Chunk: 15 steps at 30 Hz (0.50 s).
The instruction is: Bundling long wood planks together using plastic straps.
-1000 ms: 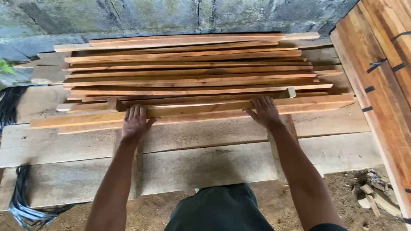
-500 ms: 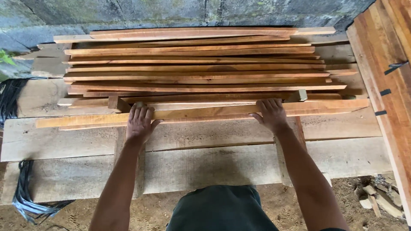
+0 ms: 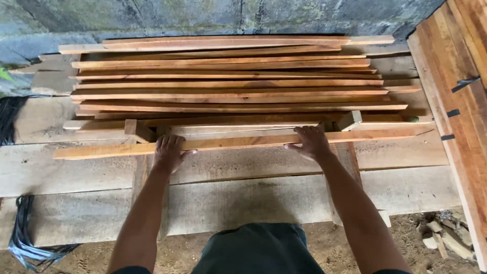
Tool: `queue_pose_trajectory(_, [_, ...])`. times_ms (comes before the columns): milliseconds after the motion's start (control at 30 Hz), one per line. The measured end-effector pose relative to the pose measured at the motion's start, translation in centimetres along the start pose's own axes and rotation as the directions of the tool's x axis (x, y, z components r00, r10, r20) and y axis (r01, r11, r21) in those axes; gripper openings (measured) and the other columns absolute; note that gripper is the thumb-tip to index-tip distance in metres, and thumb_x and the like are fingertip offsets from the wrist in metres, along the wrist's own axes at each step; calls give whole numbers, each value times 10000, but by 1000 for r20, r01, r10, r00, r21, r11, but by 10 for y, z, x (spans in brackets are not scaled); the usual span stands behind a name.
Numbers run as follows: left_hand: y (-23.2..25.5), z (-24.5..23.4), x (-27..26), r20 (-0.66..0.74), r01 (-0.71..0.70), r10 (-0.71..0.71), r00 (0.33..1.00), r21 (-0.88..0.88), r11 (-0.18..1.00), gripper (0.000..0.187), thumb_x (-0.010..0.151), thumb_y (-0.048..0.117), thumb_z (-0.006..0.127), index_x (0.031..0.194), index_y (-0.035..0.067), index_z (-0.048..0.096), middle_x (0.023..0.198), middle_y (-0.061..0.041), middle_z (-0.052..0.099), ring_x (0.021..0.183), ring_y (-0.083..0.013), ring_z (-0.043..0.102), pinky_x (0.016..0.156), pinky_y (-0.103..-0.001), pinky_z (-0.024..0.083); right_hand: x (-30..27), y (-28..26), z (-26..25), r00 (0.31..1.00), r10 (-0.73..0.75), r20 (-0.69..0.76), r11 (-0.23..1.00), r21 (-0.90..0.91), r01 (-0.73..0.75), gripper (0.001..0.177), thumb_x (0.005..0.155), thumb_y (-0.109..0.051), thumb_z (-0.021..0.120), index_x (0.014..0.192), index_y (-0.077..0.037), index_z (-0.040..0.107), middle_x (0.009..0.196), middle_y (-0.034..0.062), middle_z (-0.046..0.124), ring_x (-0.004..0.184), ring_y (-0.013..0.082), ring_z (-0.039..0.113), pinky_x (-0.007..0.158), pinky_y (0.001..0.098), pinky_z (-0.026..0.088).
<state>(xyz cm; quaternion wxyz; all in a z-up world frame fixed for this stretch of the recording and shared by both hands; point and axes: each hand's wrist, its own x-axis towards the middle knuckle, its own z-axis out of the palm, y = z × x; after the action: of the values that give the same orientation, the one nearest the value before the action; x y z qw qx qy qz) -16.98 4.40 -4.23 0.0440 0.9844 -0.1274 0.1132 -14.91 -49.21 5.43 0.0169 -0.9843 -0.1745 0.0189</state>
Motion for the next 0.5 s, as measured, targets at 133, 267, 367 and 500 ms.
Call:
queue_pose_trajectory(133, [8,-15,9,170,46,-45,984,-3,999,570,809,679,683,1124,207,628,1043,-16,679,1066,-248,680,1035,-463,488,13,-9,-16,978,59,200,997,27,-66,726,830,-758,649,1265,-176,632,1193,127,756,1139,329,725,1012,527,440])
queue_pose_trajectory(267, [35,-20,33,390,60,-70,918,37,997,643,809,739,645,1109,172,605,1098,-56,710,1110,-298,684,1000,-525,483,33,-21,-10,922,72,381,995,36,-93,752,792,-784,656,1235,-176,680,1205,151,760,1171,348,715,1020,502,511])
queue_pose_trajectory(367, [49,-4,49,461,-4,8,887,-11,1000,613,809,702,684,1113,174,619,1058,-58,737,1068,-298,721,949,-509,520,52,-35,10,885,14,466,999,38,-36,766,761,-820,646,1211,-203,706,1163,144,768,1151,354,723,1005,513,534])
queue_pose_trajectory(500, [57,-1,72,646,-49,120,754,-127,991,653,827,739,640,1201,204,646,1116,-101,757,1095,-354,736,938,-527,551,72,-50,17,868,-49,495,999,42,33,720,754,-840,621,1179,-271,738,1095,129,779,1093,365,740,968,514,555])
